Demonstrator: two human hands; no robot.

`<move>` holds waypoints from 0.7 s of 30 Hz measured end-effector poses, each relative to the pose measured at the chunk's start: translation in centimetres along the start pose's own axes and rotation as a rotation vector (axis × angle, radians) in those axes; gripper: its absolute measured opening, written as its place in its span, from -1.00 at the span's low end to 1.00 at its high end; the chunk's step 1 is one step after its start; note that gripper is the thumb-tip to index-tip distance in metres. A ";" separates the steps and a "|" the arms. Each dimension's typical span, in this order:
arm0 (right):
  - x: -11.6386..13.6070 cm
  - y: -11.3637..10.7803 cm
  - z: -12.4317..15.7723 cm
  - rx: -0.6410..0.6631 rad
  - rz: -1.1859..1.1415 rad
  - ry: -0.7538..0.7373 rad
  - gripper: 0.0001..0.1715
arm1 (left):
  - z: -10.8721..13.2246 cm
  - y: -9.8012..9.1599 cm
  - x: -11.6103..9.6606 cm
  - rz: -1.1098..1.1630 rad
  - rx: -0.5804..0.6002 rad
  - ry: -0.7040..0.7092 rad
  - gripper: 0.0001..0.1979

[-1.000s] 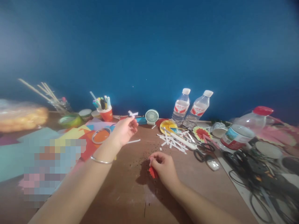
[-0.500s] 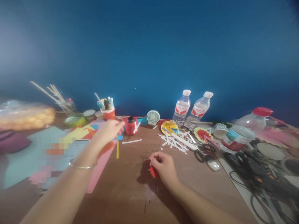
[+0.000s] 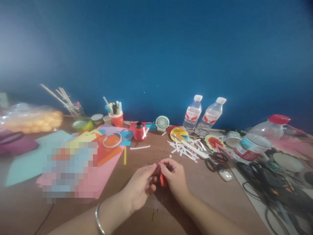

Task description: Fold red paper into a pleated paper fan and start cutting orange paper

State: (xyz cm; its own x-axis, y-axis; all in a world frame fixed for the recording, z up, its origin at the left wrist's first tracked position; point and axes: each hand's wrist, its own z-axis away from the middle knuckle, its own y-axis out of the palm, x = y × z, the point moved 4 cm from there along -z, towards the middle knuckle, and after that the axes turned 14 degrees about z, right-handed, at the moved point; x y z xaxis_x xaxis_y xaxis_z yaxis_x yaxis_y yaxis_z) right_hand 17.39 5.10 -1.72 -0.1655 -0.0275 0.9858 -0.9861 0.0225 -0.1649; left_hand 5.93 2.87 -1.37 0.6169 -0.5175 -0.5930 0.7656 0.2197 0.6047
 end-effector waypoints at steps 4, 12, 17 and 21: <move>0.2 -0.3 0.0 -0.037 0.004 -0.021 -0.90 | -0.8 0.5 0.6 -0.003 -0.028 0.129 -0.81; -0.6 -0.4 -0.8 -0.076 -0.027 0.031 -0.84 | -1.7 0.1 0.1 -0.096 -0.036 0.312 -0.80; -0.8 -0.5 -1.0 -0.076 0.056 0.046 -0.83 | -1.8 0.0 -2.0 -0.153 0.010 0.482 -0.84; -0.5 -0.4 -0.9 -0.050 0.143 0.015 -0.84 | -1.6 0.8 -3.7 -0.599 0.110 0.703 -0.90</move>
State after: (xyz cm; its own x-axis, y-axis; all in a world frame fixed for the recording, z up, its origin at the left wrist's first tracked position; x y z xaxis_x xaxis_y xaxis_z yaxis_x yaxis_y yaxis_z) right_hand 17.90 5.96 -2.09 -0.3036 -0.0054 0.9528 -0.9502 0.0751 -0.3024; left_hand 4.57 6.30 0.51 0.1212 0.1088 -0.9866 0.9926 -0.0208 0.1197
